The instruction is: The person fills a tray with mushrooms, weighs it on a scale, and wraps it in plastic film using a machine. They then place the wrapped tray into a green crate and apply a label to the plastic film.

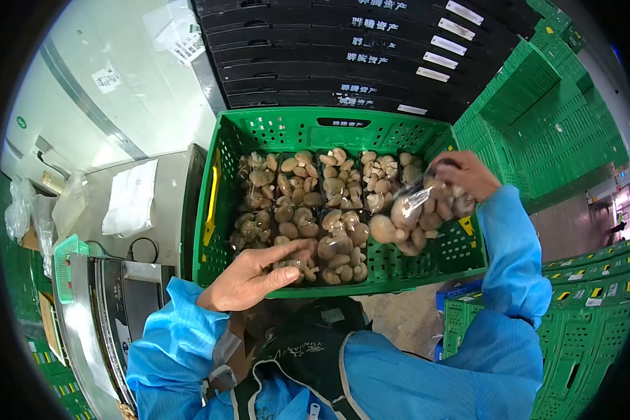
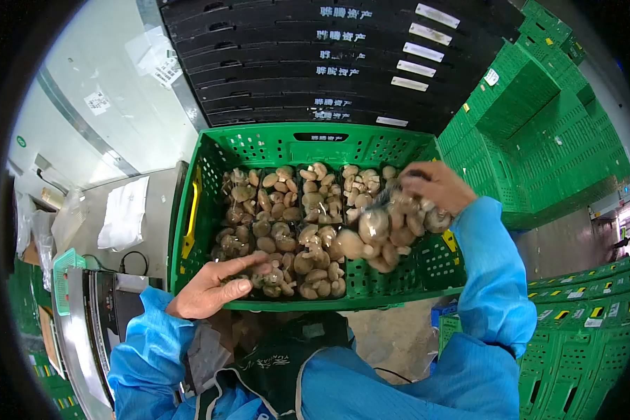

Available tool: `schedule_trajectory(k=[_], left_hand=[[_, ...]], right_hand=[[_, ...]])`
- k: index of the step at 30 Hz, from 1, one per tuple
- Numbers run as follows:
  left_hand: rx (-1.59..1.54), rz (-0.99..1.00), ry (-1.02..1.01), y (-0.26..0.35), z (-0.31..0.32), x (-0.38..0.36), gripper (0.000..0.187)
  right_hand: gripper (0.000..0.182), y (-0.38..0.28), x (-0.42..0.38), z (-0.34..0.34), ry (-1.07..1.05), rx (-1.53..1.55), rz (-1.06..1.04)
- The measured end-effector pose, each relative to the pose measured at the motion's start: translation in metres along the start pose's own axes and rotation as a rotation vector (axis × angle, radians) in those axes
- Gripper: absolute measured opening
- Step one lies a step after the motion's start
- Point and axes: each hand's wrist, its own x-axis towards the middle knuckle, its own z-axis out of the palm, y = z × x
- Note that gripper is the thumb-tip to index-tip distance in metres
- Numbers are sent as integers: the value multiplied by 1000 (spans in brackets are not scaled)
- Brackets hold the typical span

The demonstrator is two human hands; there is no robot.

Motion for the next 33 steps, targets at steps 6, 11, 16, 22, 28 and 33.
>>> schedule_trajectory(k=[6, 11, 16, 22, 28, 33], left_hand=[[-71, -146, 5, -8, 2, 11, 52], [-99, -182, 64, -28, 0, 9, 52], [-139, -220, 90, -32, 4, 11, 57], [-158, -239, 129, -33, 10, 17, 59], [-199, -164, 198, -35, 11, 7, 56], [-219, -61, 449, -34, 1, -54, 39]], right_hand=[[54, 92, 64, 72, -532, -324, 36], [60, 125, 93, 117, -738, -105, 94], [52, 133, 101, 137, -619, -98, 138], [24, 140, 62, 166, 265, -170, -328], [19, 133, 62, 170, 288, -350, -438], [17, 145, 71, 168, 406, -616, -718]])
